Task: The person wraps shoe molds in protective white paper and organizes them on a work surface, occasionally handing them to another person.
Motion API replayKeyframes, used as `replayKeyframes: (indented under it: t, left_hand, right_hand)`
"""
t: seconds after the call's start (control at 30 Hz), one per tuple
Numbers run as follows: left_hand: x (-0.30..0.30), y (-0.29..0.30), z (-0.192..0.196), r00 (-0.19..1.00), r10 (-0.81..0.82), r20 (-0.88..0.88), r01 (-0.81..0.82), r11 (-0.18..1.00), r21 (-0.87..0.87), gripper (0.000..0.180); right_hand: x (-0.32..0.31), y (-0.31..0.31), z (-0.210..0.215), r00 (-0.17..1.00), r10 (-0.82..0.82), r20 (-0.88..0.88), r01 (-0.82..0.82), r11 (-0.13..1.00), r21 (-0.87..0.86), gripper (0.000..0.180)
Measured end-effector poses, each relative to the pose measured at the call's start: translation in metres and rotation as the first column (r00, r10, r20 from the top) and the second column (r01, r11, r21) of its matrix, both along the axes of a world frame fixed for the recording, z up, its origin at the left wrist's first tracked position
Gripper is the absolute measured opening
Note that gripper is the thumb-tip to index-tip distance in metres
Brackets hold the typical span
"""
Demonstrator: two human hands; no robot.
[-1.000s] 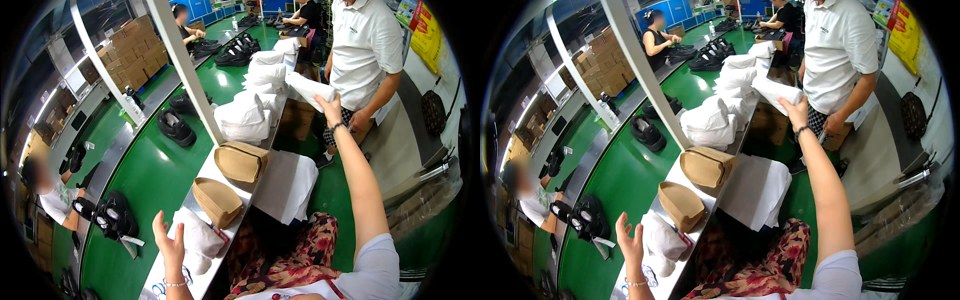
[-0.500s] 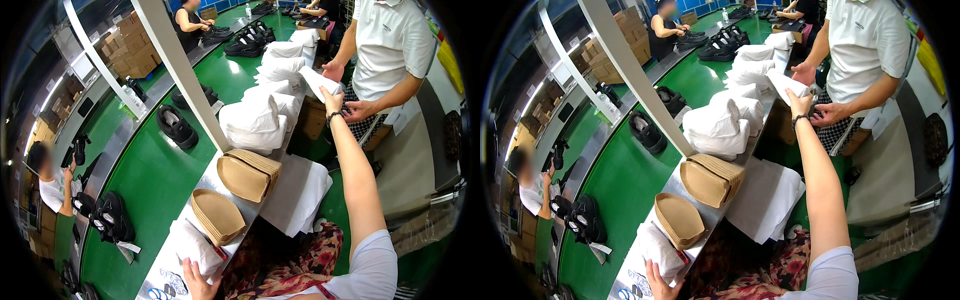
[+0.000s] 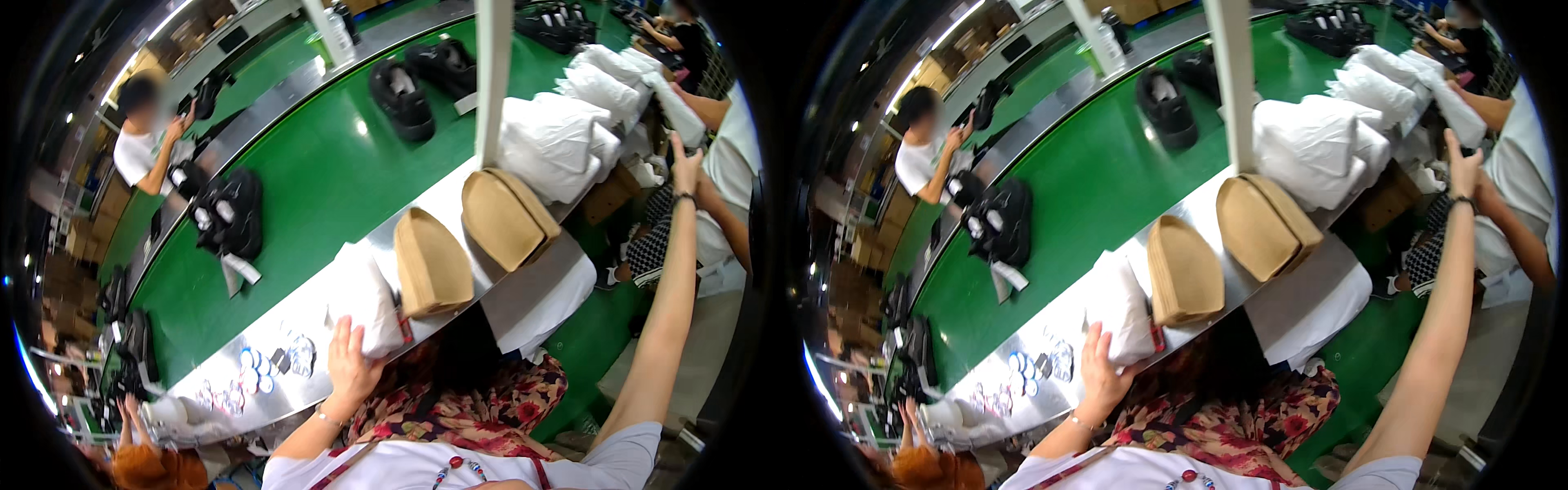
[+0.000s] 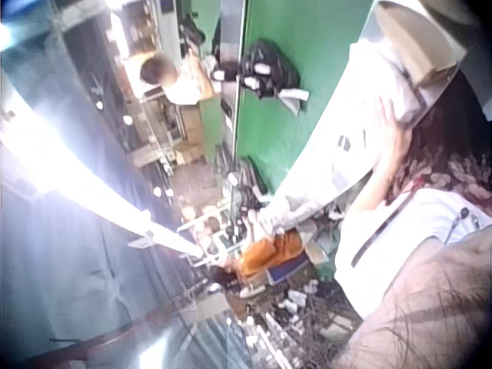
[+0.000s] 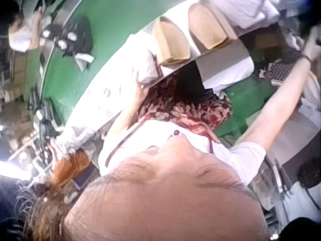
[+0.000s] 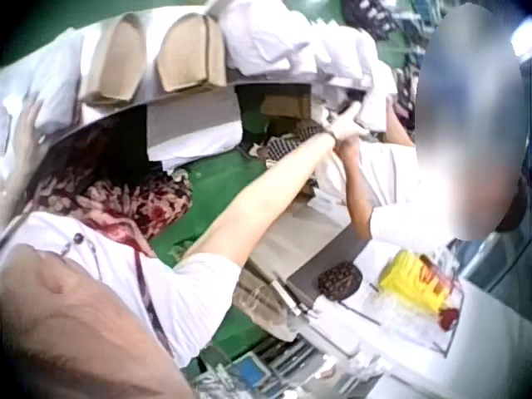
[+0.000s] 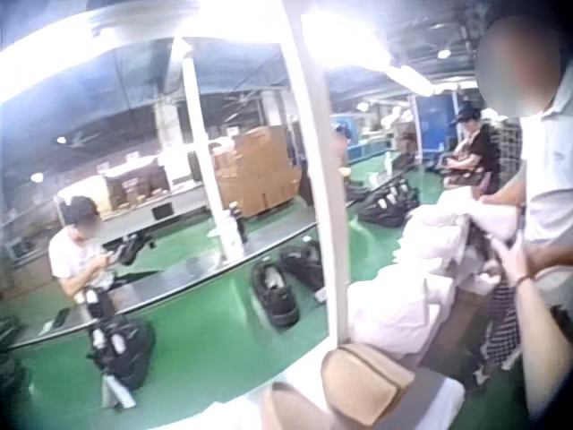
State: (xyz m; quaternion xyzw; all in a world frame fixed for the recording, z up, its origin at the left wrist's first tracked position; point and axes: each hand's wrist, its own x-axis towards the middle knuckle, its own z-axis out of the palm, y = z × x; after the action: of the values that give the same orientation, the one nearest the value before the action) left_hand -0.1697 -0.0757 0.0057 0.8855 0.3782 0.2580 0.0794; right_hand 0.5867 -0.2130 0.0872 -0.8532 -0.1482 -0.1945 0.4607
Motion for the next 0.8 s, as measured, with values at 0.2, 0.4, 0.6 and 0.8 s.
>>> replayKeyframes:
  t: [0.2, 0.4, 0.6, 0.8]
  left_hand:
    - [-0.013, -0.003, 0.009, 0.982, 0.164, 0.099, -0.161, 0.986, -0.033, 0.077]
    - [-0.009, 0.016, 0.027, 0.872, 0.391, 0.296, -0.268, 0.885, -0.381, 0.075]
    - [-0.001, -0.004, 0.085, 0.768, 0.024, 0.64, -0.123, 0.986, 0.111, 0.082]
    - [0.082, -0.01, 0.116, 0.78, -0.465, 0.418, 0.354, 0.88, 0.318, 0.057]
  right_hand:
    - [-0.335, 0.04, 0.039, 0.807, 0.553, 0.208, -0.59, 0.745, 0.311, 0.027]
    - [-0.516, 0.033, 0.011, 0.526, 0.84, 0.129, -0.85, 0.524, 0.058, 0.028]
    - [-0.612, 0.066, 0.0, -0.083, 0.979, -0.185, -0.348, 0.146, 0.926, 0.059]
    - [-0.579, 0.071, 0.04, 0.331, 0.933, -0.144, 0.114, 0.112, 0.987, 0.031]
